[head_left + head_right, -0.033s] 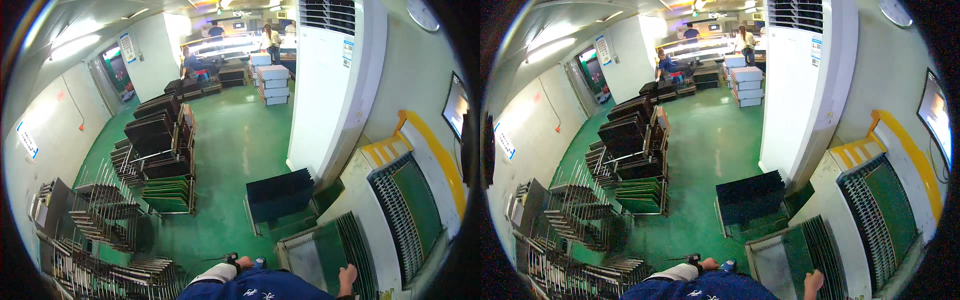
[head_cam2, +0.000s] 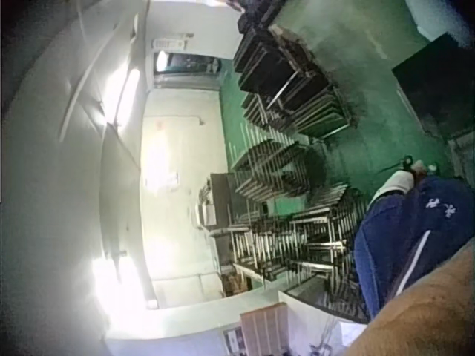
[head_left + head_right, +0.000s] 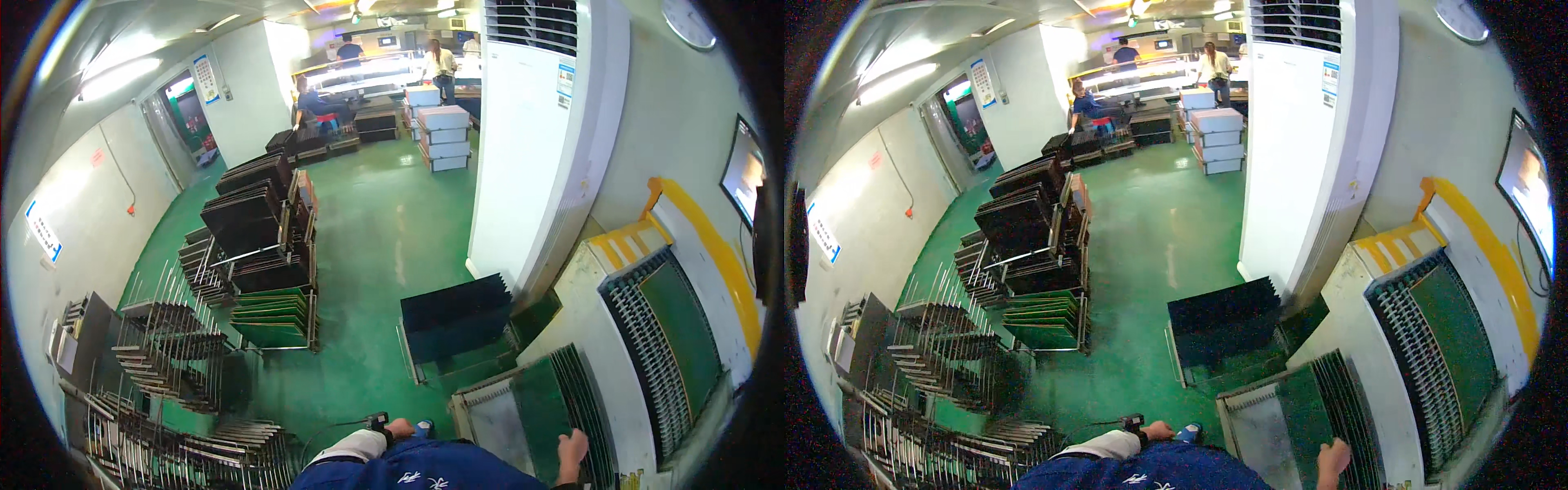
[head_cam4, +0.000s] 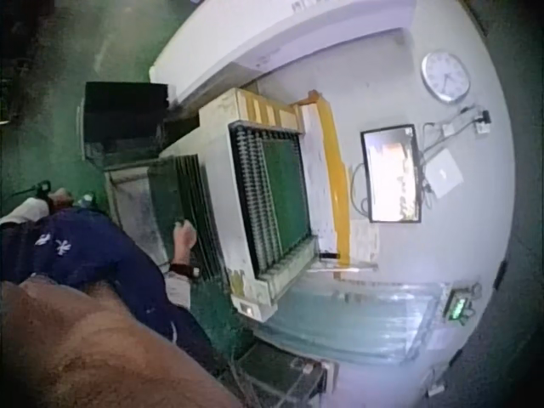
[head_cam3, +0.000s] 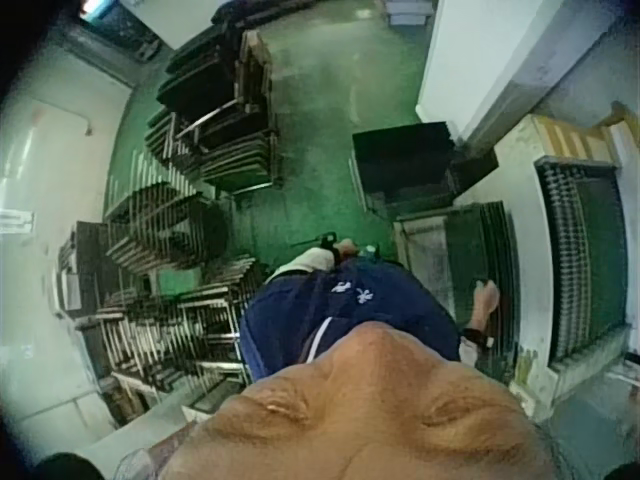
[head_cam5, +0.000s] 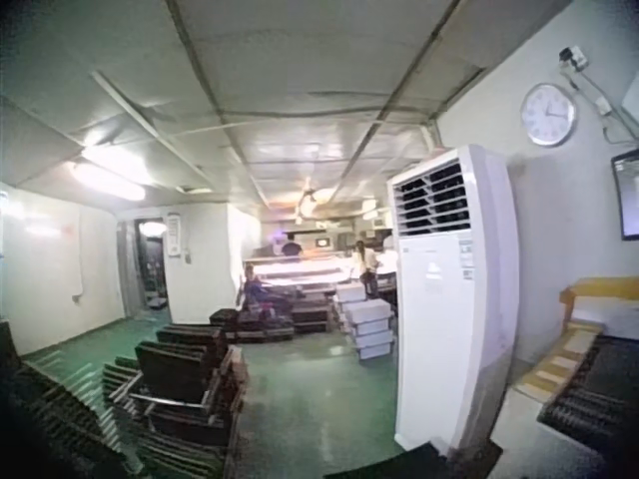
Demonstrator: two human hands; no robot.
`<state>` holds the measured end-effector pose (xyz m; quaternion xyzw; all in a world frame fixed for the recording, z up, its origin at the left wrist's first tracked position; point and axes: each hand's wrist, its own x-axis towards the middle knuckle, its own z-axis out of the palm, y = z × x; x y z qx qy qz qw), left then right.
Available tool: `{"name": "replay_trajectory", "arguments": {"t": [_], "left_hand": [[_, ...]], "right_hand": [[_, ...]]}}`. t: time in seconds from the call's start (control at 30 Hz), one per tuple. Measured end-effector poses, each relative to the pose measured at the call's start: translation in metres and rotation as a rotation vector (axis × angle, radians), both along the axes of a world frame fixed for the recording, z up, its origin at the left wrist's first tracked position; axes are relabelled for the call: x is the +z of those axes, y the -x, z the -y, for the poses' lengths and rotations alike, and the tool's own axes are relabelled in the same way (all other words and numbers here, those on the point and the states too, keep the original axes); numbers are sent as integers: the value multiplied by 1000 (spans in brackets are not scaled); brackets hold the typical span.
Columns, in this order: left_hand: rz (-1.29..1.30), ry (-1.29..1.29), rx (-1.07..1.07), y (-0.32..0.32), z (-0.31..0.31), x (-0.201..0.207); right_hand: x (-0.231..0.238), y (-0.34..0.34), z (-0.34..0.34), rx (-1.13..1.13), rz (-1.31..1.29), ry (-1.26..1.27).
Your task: Picking up printed circuit boards from a rack and placing them into a processing machine for inspection or manufacturing.
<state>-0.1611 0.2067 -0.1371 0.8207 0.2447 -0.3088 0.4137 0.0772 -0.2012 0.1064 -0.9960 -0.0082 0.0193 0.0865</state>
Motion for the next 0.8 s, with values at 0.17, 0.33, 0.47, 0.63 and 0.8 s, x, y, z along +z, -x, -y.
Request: {"name": "replay_trajectory", "arguments": {"t": [0.17, 0.33, 0.47, 0.63, 0.8], "left_hand": [[14, 37, 76, -11, 5, 30], [20, 30, -5, -21, 1, -8], [16, 67, -63, -38, 5, 9], [-49, 119, 21, -47, 16, 49], [32, 263, 85, -41, 9, 16]], "right_hand": [[97, -6, 30, -62, -16, -103], [140, 2, 80, -290, 75, -767], [168, 20, 85, -437, 245, -1324], [96, 0, 141, -217, 272, -1073], [110, -15, 103, -436, 84, -2155]]}}
